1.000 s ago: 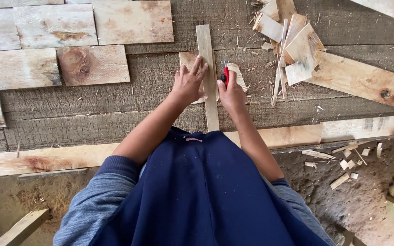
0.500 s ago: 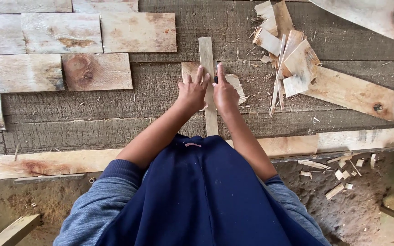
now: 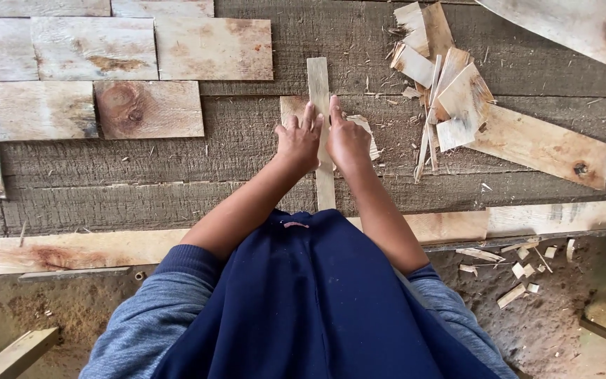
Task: The person uses a red utility knife and a wooden straightedge to cut small rectangular pieces of wood on a wooden workbench. They repeatedly position the straightedge, score the wood, and separate the cut pieces, placing them aside.
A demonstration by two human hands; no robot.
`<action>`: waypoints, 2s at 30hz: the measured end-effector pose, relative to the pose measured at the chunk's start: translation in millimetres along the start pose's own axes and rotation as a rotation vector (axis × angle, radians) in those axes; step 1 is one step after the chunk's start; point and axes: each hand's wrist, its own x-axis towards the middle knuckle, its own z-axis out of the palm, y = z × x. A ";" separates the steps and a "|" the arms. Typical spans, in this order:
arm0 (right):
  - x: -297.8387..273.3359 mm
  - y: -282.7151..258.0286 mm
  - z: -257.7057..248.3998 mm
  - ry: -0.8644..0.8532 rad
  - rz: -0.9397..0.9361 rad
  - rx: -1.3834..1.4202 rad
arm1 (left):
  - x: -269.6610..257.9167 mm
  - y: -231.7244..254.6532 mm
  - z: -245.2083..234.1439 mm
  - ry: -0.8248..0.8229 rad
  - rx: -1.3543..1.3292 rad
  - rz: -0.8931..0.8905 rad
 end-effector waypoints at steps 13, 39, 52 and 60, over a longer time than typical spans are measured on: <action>-9.4 -5.8 -10.2 -0.094 0.018 0.016 | -2.8 5.1 -8.4 -0.035 0.017 -0.002; -134.7 -4.4 -21.3 -0.235 0.101 0.042 | 10.8 9.4 7.6 -0.065 0.045 -0.043; -116.8 12.5 -40.7 -0.364 0.136 0.088 | -6.1 7.1 -10.4 -0.079 -0.002 -0.021; -91.7 -14.6 -71.1 -0.200 0.161 0.171 | -5.2 8.0 -16.5 -0.063 -0.001 -0.010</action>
